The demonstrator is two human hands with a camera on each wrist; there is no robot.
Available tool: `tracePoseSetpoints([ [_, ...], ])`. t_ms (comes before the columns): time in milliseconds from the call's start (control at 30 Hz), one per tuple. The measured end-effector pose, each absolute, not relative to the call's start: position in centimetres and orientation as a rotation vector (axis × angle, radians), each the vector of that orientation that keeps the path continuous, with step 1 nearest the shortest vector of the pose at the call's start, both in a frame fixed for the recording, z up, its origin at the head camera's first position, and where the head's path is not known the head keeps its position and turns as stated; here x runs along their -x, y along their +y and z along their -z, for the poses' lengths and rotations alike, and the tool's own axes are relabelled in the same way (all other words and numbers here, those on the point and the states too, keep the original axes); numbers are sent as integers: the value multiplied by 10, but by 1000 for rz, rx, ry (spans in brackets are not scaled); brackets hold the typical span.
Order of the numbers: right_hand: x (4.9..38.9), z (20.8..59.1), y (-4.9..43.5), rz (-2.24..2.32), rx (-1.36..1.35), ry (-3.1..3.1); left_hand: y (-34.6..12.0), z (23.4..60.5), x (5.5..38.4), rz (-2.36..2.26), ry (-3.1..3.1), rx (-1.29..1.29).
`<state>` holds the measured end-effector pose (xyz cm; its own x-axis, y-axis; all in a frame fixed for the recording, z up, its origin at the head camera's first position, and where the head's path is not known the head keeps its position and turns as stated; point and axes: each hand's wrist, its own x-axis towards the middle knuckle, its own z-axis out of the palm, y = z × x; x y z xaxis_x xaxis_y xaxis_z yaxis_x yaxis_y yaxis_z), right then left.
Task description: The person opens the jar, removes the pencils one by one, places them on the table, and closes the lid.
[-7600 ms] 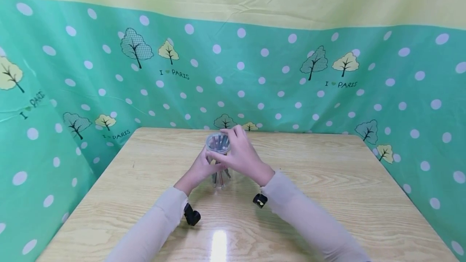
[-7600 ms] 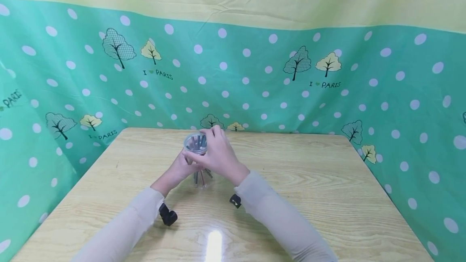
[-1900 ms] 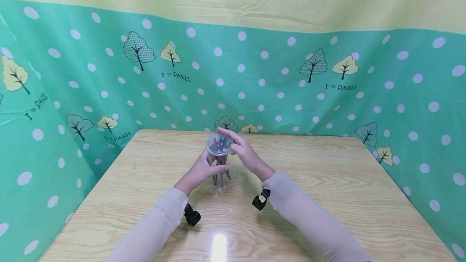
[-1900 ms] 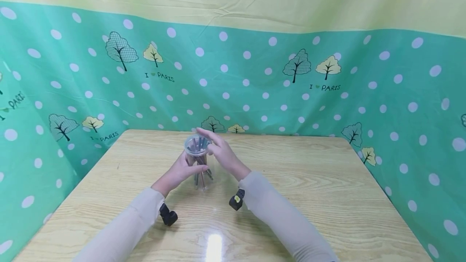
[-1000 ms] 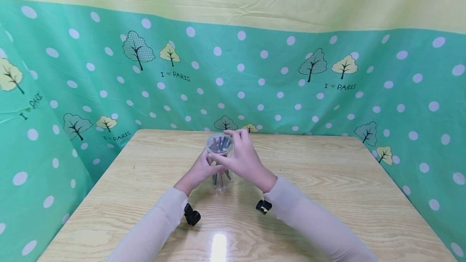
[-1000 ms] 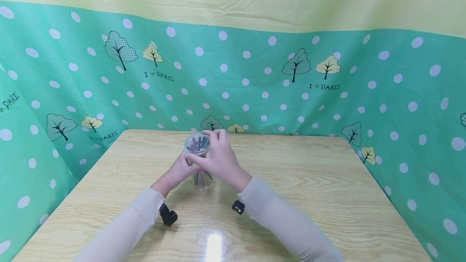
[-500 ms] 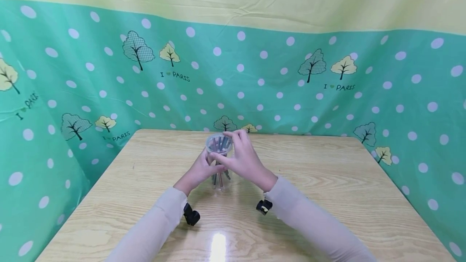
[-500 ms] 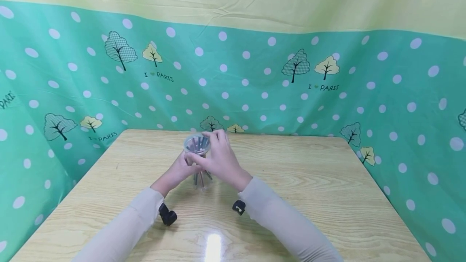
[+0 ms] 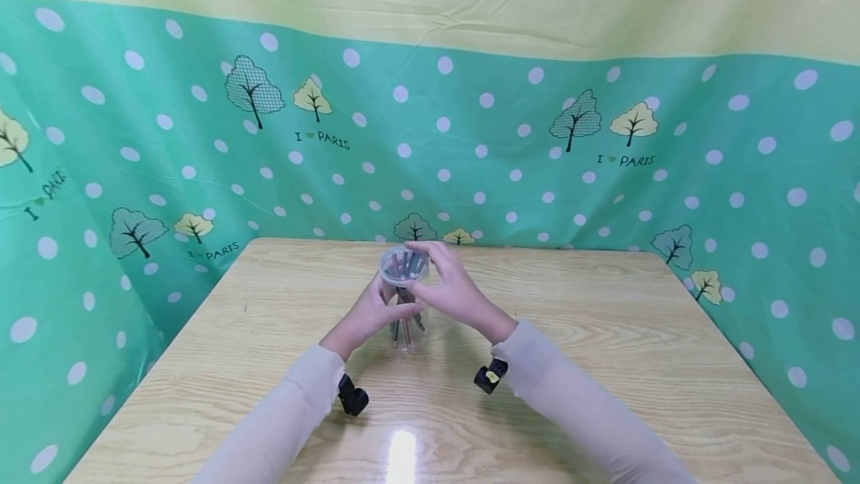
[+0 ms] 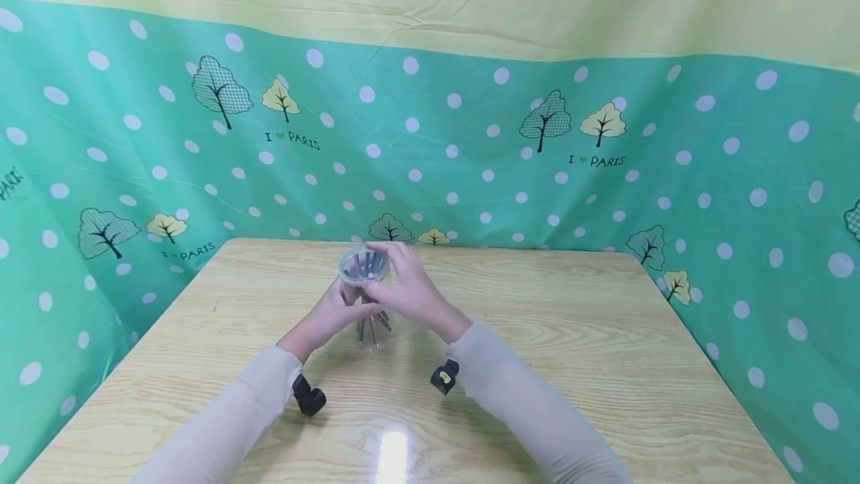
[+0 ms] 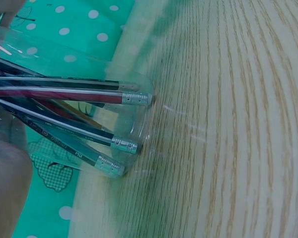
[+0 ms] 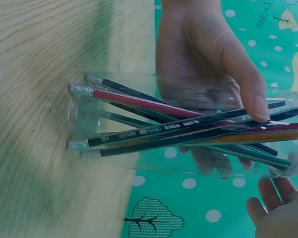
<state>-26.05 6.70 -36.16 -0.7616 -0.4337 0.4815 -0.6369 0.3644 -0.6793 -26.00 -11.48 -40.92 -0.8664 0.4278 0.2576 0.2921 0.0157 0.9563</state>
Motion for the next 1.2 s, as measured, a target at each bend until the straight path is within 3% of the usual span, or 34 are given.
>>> tracePoseSetpoints([
  [600, 259, 347, 71, -1755, -1229, -2326, -116, 420, 265, -1987, 2189, -714],
  [1200, 256, 357, 60, -1057, -800, -2357, -116, 426, 268, -1992, 2140, -742],
])
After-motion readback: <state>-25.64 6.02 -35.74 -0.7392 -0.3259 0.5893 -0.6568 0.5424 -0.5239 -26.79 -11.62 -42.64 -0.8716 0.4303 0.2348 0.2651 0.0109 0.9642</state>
